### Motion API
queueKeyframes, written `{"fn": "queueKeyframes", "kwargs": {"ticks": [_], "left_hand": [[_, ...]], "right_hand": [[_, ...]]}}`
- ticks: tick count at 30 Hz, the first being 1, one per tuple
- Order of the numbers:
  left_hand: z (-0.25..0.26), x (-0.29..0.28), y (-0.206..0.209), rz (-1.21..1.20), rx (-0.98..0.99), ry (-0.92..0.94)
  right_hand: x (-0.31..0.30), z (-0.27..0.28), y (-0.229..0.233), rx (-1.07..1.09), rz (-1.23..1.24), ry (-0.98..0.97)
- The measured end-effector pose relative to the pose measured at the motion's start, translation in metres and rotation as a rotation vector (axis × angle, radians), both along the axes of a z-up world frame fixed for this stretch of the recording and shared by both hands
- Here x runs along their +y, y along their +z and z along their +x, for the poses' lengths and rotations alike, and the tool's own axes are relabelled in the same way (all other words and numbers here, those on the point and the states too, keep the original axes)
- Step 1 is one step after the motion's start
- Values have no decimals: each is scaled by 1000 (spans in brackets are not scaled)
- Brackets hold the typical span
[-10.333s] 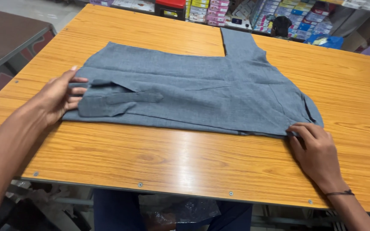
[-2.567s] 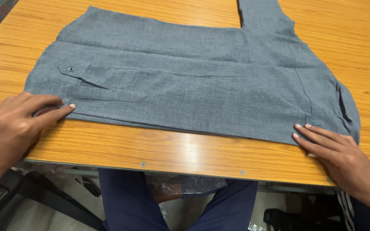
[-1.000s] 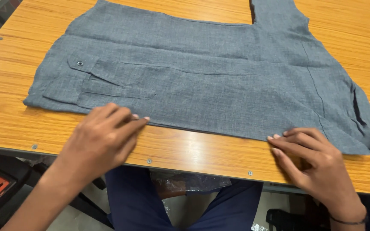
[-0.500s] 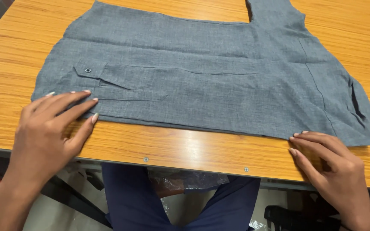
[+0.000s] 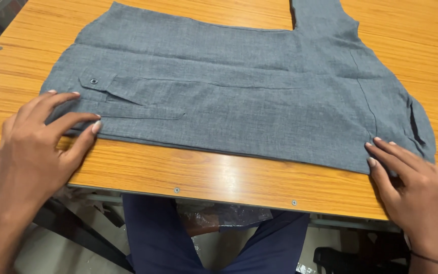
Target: Fold a grey long-sleeved shirt on a wooden table.
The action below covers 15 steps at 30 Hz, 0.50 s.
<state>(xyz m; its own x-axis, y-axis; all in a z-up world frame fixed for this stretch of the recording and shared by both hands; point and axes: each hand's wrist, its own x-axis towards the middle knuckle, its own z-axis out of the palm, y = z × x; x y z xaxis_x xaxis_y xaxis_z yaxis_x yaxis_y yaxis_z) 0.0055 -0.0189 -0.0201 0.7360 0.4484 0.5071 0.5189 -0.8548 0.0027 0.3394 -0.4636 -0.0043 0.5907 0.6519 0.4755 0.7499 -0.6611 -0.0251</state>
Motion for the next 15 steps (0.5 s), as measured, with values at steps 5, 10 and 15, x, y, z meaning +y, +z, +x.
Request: {"fn": "queueKeyframes", "kwargs": {"ticks": [5, 10, 15], "left_hand": [[3, -5, 0, -9, -74, -4], [11, -3, -1, -172, -135, -5], [7, -6, -1, -195, -123, -28]], "right_hand": [[-11, 15, -12, 87, 16, 21], [-19, 23, -17, 21, -67, 89], [-26, 25, -19, 62, -105, 13]]}}
